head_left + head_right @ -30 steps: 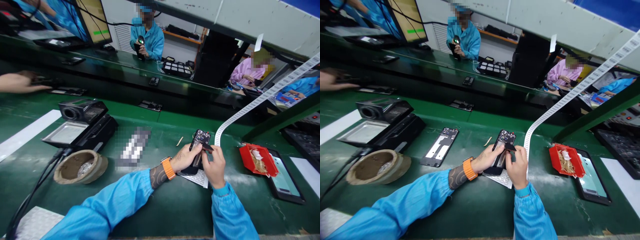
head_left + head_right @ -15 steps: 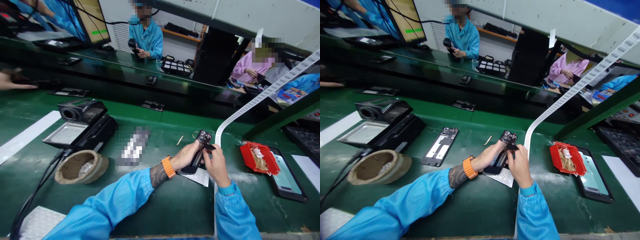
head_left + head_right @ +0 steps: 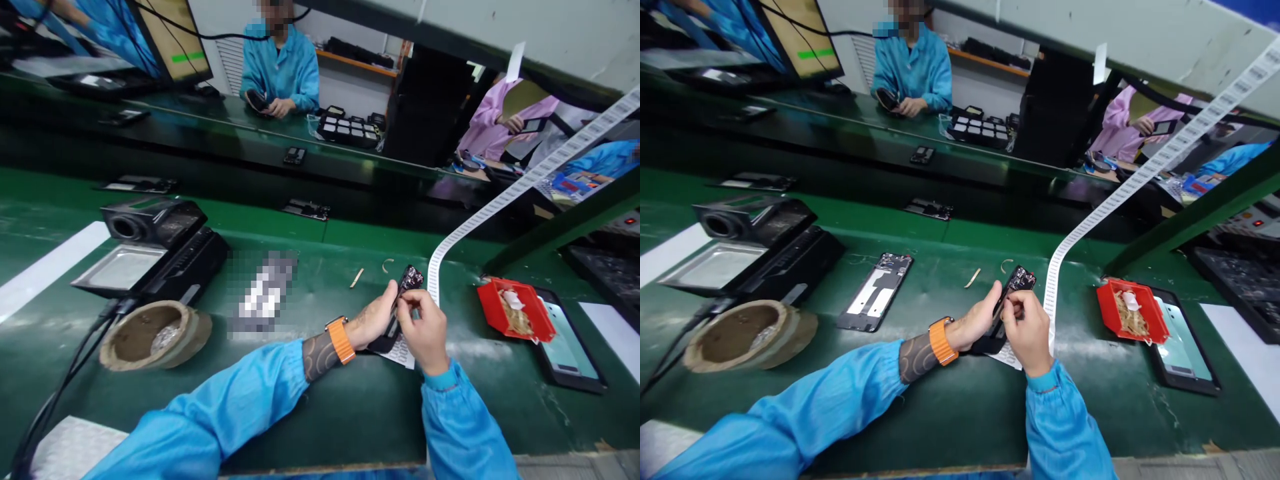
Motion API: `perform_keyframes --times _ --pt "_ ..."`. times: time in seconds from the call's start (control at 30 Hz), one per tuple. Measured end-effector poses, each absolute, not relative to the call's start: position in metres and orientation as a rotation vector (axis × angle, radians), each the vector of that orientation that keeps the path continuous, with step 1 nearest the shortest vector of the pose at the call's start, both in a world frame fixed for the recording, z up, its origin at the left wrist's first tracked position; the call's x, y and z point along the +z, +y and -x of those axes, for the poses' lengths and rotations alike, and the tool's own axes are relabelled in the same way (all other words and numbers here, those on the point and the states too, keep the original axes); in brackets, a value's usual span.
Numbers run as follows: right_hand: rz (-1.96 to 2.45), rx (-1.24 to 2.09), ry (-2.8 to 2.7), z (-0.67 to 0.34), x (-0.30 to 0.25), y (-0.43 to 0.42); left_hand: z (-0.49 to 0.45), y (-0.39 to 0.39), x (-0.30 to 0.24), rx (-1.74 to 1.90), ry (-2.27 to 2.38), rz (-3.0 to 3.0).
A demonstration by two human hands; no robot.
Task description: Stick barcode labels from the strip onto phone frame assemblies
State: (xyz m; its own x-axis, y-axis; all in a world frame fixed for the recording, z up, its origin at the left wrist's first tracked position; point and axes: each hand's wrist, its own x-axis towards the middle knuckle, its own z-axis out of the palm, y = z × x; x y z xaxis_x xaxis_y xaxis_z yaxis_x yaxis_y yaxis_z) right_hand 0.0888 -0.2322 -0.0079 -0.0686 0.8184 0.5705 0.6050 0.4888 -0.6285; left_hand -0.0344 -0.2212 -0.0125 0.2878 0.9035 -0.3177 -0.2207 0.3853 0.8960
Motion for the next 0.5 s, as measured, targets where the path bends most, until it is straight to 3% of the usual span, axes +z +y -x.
perform_keyframes --times 0.5 --pt "1.222 0.463 -1.796 -0.098 -0.001 -0.227 0.046 -0.218 0.002 0.890 0.861 -1.139"
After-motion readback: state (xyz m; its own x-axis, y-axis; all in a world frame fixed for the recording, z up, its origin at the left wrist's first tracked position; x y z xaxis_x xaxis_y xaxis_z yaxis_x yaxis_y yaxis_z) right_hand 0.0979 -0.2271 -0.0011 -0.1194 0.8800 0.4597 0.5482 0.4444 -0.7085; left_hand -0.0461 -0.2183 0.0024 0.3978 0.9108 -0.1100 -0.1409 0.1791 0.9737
